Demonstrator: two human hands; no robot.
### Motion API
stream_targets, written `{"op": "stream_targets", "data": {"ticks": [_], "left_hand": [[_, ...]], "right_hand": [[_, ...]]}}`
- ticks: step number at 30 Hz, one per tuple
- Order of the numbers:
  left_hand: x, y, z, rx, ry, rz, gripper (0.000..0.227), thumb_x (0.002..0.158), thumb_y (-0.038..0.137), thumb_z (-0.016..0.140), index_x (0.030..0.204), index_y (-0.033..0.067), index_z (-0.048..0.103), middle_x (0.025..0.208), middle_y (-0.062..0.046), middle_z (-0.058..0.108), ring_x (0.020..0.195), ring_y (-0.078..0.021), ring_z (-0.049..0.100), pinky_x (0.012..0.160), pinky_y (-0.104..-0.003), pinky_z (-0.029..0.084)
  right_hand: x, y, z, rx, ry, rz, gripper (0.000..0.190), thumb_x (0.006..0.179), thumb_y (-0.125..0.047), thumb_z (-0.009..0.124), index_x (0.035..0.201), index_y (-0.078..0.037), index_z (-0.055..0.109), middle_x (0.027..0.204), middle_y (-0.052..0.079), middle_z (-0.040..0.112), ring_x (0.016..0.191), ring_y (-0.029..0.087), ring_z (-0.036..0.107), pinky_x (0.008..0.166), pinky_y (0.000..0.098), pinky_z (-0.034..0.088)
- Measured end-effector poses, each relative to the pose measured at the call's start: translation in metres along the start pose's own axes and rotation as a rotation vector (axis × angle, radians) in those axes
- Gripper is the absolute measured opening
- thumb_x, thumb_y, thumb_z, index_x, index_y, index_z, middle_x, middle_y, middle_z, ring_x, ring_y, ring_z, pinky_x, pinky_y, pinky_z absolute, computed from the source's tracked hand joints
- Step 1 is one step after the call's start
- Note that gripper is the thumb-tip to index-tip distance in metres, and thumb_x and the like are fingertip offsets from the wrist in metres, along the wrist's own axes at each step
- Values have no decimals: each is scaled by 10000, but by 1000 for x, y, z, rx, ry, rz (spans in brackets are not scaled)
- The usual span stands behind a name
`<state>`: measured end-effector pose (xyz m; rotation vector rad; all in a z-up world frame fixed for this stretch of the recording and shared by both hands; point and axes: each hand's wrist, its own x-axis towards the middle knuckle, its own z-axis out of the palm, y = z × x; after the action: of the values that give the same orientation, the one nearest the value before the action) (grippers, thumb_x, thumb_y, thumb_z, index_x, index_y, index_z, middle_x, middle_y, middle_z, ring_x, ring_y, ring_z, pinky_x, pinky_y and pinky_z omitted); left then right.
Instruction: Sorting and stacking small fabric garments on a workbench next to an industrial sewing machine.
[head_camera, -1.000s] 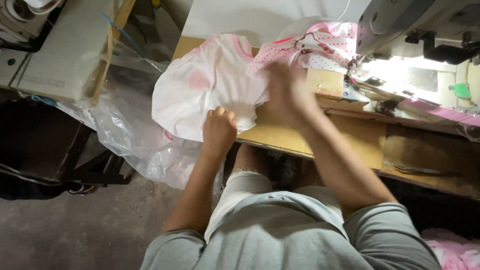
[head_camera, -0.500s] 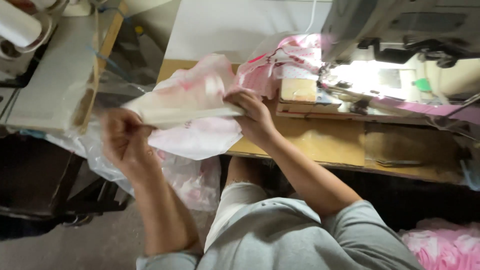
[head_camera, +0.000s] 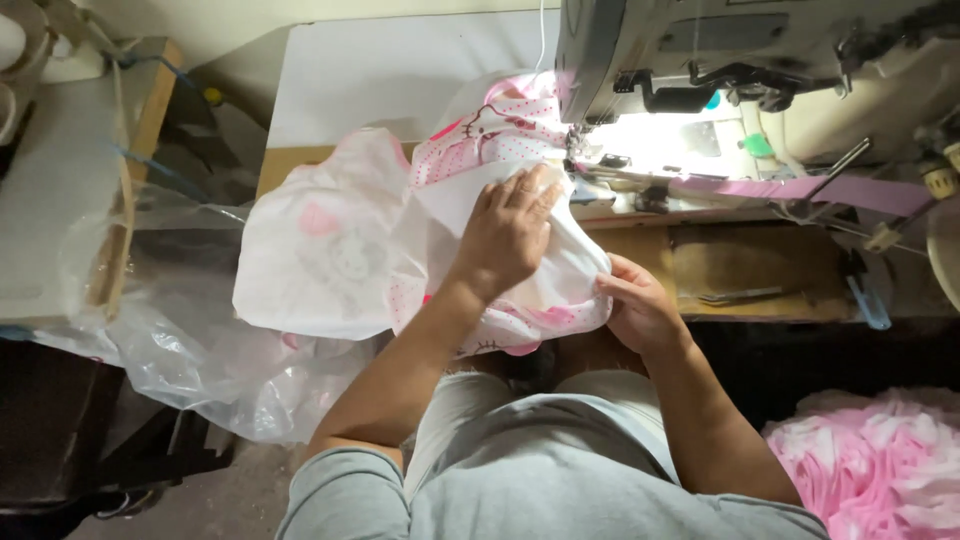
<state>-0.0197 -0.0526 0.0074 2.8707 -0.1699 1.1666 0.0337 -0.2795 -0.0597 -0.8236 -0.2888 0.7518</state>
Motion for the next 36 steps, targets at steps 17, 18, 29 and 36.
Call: {"op": "stream_targets", "data": {"ticks": [17, 18, 29, 36], "left_hand": [[15, 30, -27, -135, 183, -142, 260, 954, 170, 552, 1203, 101, 578, 1479, -250, 495, 1327, -430, 534, 1025, -523, 428], [6, 37, -43, -23, 251, -154, 112, 967, 119, 537, 1056, 113, 605, 1495, -326, 441, 1358, -516, 479, 1044, -562, 393], [-28, -28, -42, -486, -198, -506, 485, 956, 257, 569, 1380, 22, 567, 1347, -301, 543, 1215, -477, 605, 1040, -498, 478], [23, -83, 22, -248, -310, -716, 456, 935, 350, 593, 1319, 107, 560, 1353, -224, 514, 1058, -490, 681, 843, -606, 582]], "right_hand": [[3, -17, 3, 14, 187, -33, 74, 981, -55, 599, 1040, -90, 570, 795, 58, 677, 701, 169, 734, 628, 234, 579], [-2, -19, 12, 9, 179, 4, 85, 975, -28, 600, 1022, -87, 562, 757, 30, 643, 674, 146, 722, 592, 177, 558], [-45, -13, 6, -61, 161, 62, 47, 957, -32, 610, 984, -3, 635, 659, 108, 644, 567, 199, 679, 507, 325, 553], [-20, -4, 24, -182, 170, 23, 73, 946, -71, 659, 901, -23, 692, 656, 47, 648, 578, 141, 654, 551, 290, 545]]}}
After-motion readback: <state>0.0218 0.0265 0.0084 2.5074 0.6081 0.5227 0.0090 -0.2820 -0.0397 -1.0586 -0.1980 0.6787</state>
